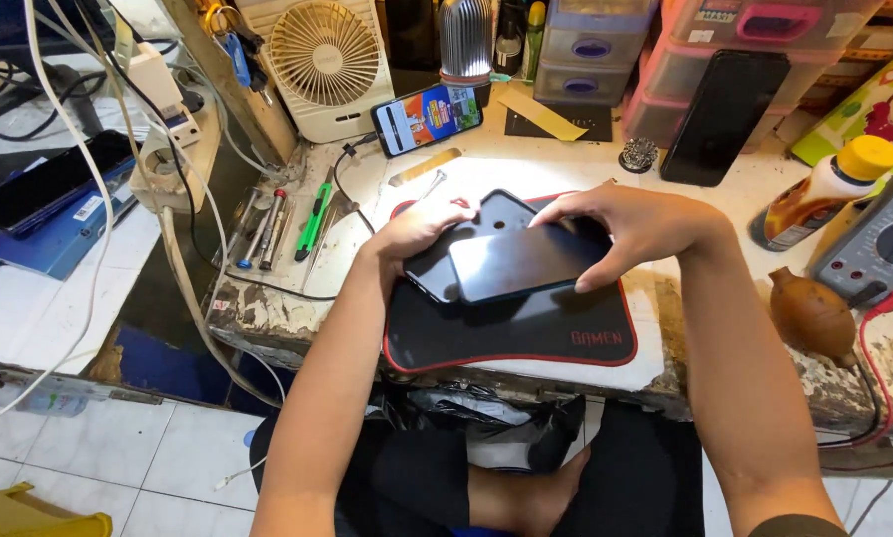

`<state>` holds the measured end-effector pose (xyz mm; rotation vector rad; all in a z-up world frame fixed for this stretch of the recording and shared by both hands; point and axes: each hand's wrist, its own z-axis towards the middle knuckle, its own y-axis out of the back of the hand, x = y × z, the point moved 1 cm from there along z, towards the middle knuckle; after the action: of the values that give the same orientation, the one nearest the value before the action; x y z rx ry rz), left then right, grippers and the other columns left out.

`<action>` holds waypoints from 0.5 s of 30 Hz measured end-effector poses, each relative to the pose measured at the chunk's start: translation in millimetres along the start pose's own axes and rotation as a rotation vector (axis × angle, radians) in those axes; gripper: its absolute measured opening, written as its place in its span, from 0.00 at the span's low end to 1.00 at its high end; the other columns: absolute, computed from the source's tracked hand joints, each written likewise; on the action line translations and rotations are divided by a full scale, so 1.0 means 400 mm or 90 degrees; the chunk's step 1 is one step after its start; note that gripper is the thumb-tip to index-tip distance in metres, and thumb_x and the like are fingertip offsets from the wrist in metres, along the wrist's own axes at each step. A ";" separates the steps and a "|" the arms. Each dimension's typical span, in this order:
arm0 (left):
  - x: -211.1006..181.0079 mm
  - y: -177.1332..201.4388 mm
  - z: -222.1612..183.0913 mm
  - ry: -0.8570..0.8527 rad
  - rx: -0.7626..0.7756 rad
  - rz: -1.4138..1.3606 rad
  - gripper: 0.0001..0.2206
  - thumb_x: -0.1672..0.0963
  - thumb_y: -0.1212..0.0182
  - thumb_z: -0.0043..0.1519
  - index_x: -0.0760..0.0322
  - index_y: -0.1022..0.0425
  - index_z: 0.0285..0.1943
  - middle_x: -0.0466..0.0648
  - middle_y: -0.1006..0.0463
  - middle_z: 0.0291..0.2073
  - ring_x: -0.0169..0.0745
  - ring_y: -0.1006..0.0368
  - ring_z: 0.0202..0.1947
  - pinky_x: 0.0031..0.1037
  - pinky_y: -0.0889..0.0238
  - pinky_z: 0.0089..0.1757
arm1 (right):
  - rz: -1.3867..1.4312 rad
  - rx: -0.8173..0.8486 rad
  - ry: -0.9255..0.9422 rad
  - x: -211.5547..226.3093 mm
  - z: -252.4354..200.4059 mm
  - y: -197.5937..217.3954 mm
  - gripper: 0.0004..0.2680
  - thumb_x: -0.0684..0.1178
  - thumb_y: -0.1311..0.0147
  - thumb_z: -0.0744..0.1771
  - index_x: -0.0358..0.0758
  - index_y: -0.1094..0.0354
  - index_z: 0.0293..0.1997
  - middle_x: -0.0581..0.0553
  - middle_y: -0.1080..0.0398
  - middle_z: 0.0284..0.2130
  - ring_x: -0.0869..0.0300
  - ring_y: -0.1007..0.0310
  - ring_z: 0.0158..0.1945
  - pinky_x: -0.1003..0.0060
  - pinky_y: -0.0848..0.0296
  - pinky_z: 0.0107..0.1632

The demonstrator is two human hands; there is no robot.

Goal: Assembling a mobile phone by cleaning the frame with a brush and fitting the screen and back cover.

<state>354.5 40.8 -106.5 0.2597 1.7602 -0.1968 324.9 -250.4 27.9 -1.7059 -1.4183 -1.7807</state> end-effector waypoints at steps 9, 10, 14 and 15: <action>-0.038 -0.043 -0.027 -0.041 0.336 -0.052 0.13 0.59 0.33 0.63 0.65 0.33 0.52 0.50 0.19 0.36 0.35 0.20 0.32 0.25 0.22 0.33 | -0.211 -0.041 0.075 0.029 0.052 -0.075 0.31 0.50 0.24 0.54 0.34 0.30 0.62 0.31 0.25 0.51 0.41 0.27 0.59 0.50 0.31 0.60; -0.026 -0.032 -0.015 -0.058 0.311 -0.057 0.15 0.59 0.33 0.63 0.64 0.32 0.55 0.49 0.19 0.38 0.35 0.21 0.32 0.26 0.22 0.34 | -0.182 -0.075 0.096 0.034 0.051 -0.074 0.31 0.49 0.25 0.55 0.33 0.32 0.63 0.30 0.26 0.52 0.40 0.29 0.60 0.48 0.34 0.62; -0.007 0.000 0.004 -0.129 0.235 -0.077 0.24 0.59 0.32 0.63 0.57 0.38 0.66 0.51 0.23 0.50 0.36 0.24 0.44 0.30 0.23 0.42 | -0.127 -0.207 0.204 -0.039 0.067 -0.059 0.32 0.49 0.25 0.57 0.38 0.37 0.68 0.32 0.36 0.62 0.40 0.41 0.70 0.44 0.44 0.69; -0.011 0.005 0.008 -0.131 0.236 -0.074 0.24 0.59 0.32 0.63 0.57 0.38 0.66 0.51 0.23 0.50 0.36 0.24 0.44 0.30 0.23 0.42 | -0.128 -0.210 0.206 -0.023 0.066 -0.066 0.32 0.49 0.25 0.57 0.38 0.37 0.68 0.32 0.36 0.62 0.40 0.41 0.70 0.44 0.44 0.69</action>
<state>359.0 41.6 -102.8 0.3896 1.5270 -0.6164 322.4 -221.0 3.4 -1.3602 -1.2443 -2.3843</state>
